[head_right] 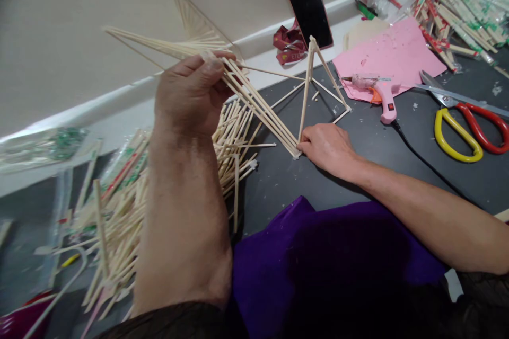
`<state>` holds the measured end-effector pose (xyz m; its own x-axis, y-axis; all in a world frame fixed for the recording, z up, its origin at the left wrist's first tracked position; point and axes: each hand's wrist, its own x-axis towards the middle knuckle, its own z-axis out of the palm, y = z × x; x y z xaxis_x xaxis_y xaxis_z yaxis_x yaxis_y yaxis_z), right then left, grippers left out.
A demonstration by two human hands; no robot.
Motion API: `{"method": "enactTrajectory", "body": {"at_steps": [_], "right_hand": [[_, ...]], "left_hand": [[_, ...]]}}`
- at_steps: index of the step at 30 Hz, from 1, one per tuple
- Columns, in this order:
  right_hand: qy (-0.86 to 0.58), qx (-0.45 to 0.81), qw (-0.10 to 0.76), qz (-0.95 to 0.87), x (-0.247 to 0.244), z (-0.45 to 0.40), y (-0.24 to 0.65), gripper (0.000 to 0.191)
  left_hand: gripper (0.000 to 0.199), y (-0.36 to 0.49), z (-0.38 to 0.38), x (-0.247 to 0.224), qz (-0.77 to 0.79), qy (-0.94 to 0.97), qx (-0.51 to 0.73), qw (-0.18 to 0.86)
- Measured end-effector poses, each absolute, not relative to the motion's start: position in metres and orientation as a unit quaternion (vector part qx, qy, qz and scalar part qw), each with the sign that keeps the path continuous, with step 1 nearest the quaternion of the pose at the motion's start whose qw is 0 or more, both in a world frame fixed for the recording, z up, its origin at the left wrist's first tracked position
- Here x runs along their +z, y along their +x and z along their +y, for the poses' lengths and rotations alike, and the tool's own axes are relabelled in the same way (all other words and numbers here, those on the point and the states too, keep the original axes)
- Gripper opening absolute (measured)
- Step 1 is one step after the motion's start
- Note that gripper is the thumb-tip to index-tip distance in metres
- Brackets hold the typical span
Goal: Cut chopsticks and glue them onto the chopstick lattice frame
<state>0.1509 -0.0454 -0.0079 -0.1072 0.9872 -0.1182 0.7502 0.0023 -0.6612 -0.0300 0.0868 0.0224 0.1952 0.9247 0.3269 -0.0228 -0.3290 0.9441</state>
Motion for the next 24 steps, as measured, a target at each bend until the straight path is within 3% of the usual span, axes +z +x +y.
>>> {"method": "enactTrajectory", "body": {"at_steps": [7, 24], "right_hand": [[-0.64, 0.303, 0.197, -0.678, -0.009, -0.0449, 0.1511, 0.022], [-0.639, 0.309, 0.204, -0.674, -0.0108, -0.0453, 0.1513, 0.022]], "left_hand": [[0.019, -0.0295, 0.0876, 0.0221, 0.373, 0.628, 0.519, 0.445], [0.021, -0.0269, 0.0824, 0.027, 0.395, 0.607, 0.514, 0.459]]}}
